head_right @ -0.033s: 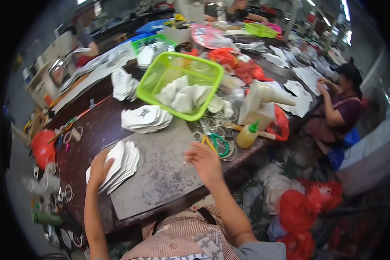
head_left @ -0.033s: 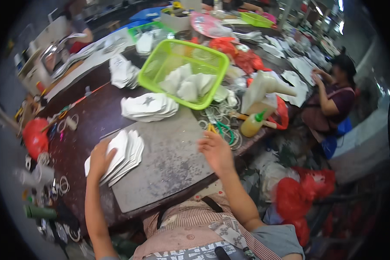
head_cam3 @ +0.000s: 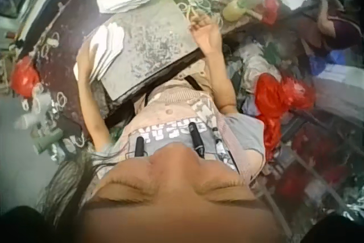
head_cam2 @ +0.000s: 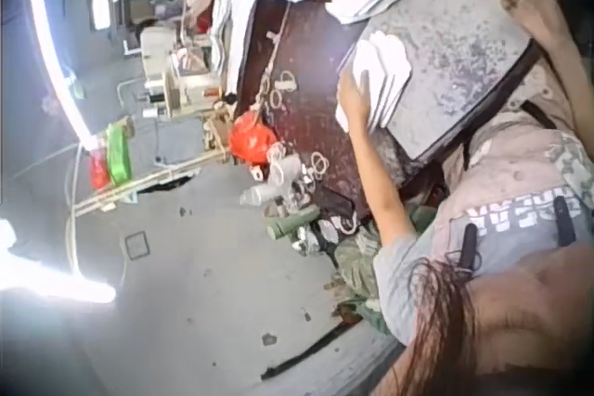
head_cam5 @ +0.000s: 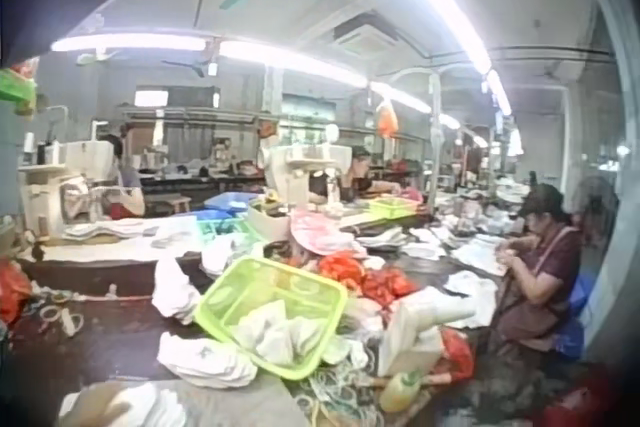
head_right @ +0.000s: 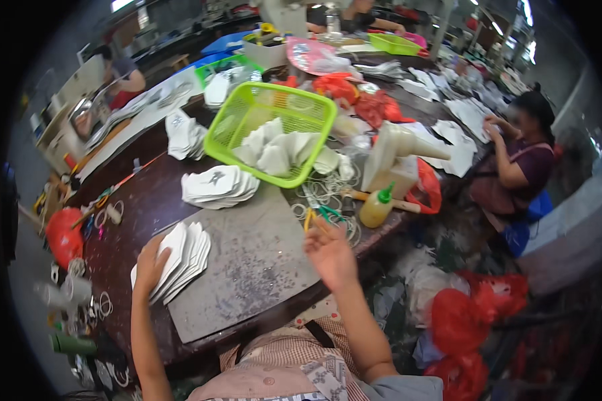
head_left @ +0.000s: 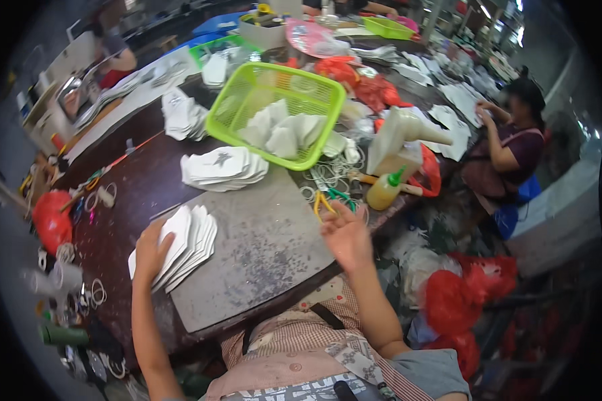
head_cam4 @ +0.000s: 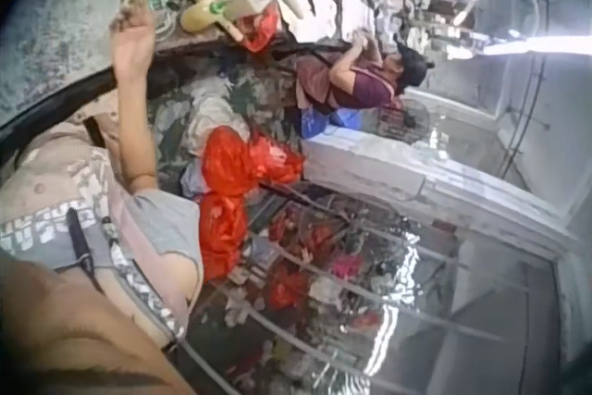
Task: The person applies glue from a squeeze bottle onto the edges of white fabric pieces in a garment factory. They handle the pieces one by one, applying the adhesive along the perimeter before stacking them on the table.
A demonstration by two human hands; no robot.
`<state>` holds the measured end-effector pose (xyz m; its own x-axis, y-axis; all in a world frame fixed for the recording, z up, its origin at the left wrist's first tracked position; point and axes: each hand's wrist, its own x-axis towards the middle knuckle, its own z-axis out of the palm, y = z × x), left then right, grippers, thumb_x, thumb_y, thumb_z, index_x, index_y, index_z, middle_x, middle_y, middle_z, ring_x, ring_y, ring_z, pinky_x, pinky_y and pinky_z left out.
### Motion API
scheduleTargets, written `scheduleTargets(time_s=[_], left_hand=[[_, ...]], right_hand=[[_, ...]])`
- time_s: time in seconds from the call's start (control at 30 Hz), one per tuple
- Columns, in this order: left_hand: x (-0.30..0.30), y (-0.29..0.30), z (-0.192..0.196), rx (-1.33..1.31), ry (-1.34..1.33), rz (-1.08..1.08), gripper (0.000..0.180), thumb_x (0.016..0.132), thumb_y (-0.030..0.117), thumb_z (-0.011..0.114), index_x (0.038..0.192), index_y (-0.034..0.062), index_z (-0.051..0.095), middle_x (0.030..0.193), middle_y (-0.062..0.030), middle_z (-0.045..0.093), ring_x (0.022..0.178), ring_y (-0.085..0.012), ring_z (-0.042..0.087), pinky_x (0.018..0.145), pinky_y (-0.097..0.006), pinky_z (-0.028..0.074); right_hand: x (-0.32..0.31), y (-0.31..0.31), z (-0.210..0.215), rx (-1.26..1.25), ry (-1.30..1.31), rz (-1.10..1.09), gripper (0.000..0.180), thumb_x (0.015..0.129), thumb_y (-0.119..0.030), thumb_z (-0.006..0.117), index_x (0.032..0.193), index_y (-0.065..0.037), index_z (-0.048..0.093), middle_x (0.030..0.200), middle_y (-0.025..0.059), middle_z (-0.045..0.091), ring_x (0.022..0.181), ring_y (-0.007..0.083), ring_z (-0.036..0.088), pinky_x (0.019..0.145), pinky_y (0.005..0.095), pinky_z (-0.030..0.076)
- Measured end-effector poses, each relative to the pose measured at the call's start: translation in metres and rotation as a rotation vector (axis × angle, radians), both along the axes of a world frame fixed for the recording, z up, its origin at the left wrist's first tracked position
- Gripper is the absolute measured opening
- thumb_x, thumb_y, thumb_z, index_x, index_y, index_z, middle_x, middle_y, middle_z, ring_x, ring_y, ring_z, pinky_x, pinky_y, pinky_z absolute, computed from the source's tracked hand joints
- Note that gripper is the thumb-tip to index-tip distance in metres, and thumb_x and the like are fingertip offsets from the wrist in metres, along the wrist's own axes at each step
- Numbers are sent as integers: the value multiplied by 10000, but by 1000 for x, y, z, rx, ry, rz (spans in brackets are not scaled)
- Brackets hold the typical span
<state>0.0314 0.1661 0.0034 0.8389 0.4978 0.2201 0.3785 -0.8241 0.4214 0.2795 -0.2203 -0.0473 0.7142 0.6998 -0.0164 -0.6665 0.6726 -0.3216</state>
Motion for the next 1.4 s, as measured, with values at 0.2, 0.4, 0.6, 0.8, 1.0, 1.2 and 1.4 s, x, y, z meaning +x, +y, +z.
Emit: scheduleTargets(time_s=[0.2,0.4,0.6,0.8,1.0,1.2,1.4], left_hand=[[13,-26,19,-34,100,50,455,838,307,690,1176,8,635,1219,-202,639,1110,-386,593,979,-435,438],[1,-60,12,458,91,134,552,816,296,735,1287,46,592,1325,-170,590,1222,-382,530,1056,-467,383],[12,-138,55,100,-245,-104,588,796,163,773,1334,49,564,1379,-171,556,1282,-357,502,1075,-448,384],[68,-220,96,-416,-618,-398,438,722,118,836,1128,43,689,1188,-144,663,1097,-281,631,948,-360,488],[45,-209,90,-487,-736,-299,242,690,78,846,911,41,753,869,-84,730,773,-178,697,698,-280,540],[26,-191,88,-427,-668,-295,138,744,131,817,828,39,758,720,-72,711,638,-155,677,562,-272,496],[16,-175,83,-372,-665,-399,103,804,153,772,807,52,755,702,-79,702,559,-183,654,509,-280,472]], right_hand=[[38,-55,1,613,503,-136,952,800,-617,658,1415,57,389,1361,206,527,1162,322,557,1013,431,464],[89,-64,-17,688,759,-189,777,833,-413,743,1346,81,433,1385,228,495,1217,354,533,1032,451,494],[8,-32,50,324,388,-172,587,926,-318,666,1374,-5,455,1374,210,523,1279,385,506,1096,482,448],[-94,11,65,140,442,344,687,866,-432,712,1365,-24,472,1359,240,531,1248,342,546,1057,476,469],[-121,35,68,204,638,565,603,891,-361,706,1349,-40,481,1348,159,552,1245,311,546,1084,445,456],[-132,45,67,210,763,665,618,888,-333,718,1362,-35,457,1384,153,519,1258,301,538,1075,448,463],[-134,43,63,125,916,763,588,899,-353,702,1336,-30,475,1364,168,525,1254,310,540,1022,454,493]])
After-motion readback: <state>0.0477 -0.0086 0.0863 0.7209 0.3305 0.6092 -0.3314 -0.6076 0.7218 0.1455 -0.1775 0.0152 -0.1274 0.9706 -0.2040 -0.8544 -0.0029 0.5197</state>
